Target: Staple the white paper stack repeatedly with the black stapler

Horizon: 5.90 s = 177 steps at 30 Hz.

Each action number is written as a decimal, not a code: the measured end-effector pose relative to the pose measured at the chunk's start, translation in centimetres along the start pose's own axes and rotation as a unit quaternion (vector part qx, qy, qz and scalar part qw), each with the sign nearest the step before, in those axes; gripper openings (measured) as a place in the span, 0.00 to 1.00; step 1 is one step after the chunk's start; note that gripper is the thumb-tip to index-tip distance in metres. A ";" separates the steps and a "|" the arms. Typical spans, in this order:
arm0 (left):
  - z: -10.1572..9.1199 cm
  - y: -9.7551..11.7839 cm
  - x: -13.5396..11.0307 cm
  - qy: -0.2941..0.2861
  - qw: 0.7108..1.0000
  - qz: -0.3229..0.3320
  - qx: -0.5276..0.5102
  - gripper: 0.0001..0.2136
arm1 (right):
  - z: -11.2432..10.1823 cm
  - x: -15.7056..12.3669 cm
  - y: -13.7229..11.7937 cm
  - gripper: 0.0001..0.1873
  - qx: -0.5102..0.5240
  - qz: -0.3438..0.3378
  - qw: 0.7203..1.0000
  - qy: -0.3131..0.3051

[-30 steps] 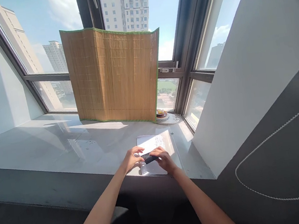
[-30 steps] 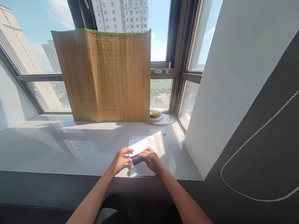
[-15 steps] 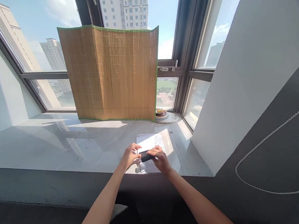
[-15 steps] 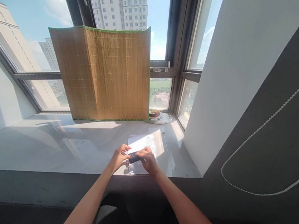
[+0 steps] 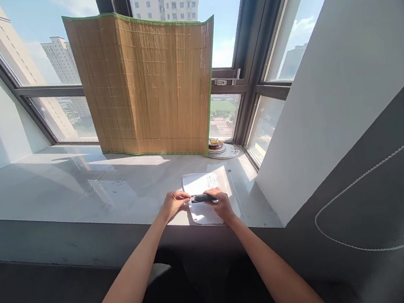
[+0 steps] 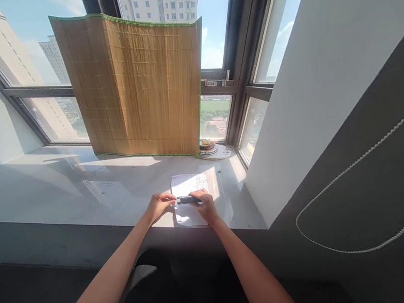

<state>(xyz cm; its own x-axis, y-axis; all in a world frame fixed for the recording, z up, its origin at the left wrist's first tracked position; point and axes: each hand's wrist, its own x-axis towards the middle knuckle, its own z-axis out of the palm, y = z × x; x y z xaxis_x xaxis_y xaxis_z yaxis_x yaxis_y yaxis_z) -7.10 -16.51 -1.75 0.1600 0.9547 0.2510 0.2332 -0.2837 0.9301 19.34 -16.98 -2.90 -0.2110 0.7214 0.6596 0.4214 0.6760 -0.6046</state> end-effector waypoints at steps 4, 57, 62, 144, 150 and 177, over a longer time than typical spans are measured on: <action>0.3 0.2 0.1 0.002 0.998 0.021 0.056 0.13 | 0.4 0.0 -0.1 0.07 -0.020 -0.027 0.999 -0.028; 5.7 1.2 -0.6 -0.026 0.946 0.115 0.301 0.12 | -12.5 -7.2 4.8 0.22 -0.069 0.083 0.994 0.000; 11.0 2.7 -2.2 -0.116 0.928 0.112 0.336 0.16 | -12.5 -7.1 4.1 0.22 -0.031 0.064 0.996 -0.047; -4.0 -0.7 -1.7 0.087 0.866 -0.067 0.487 0.12 | 1.6 0.0 -0.9 0.10 -0.203 0.050 0.974 -0.086; -3.9 -1.7 -1.8 0.070 0.843 -0.078 0.528 0.17 | 0.6 -0.8 0.1 0.09 -0.192 0.056 0.975 -0.099; -3.9 -1.2 -1.9 0.076 0.832 -0.078 0.544 0.15 | -6.5 4.9 13.4 0.22 -0.237 0.178 0.955 0.019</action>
<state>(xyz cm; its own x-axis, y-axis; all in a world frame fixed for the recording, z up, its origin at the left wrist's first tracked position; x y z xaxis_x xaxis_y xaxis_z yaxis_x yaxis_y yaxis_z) -11.47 -17.62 -2.34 -0.0565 0.9646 0.2575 0.9832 0.0089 0.1824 29.69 -5.35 -4.85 0.0487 0.8805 0.4715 0.8141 0.2385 -0.5294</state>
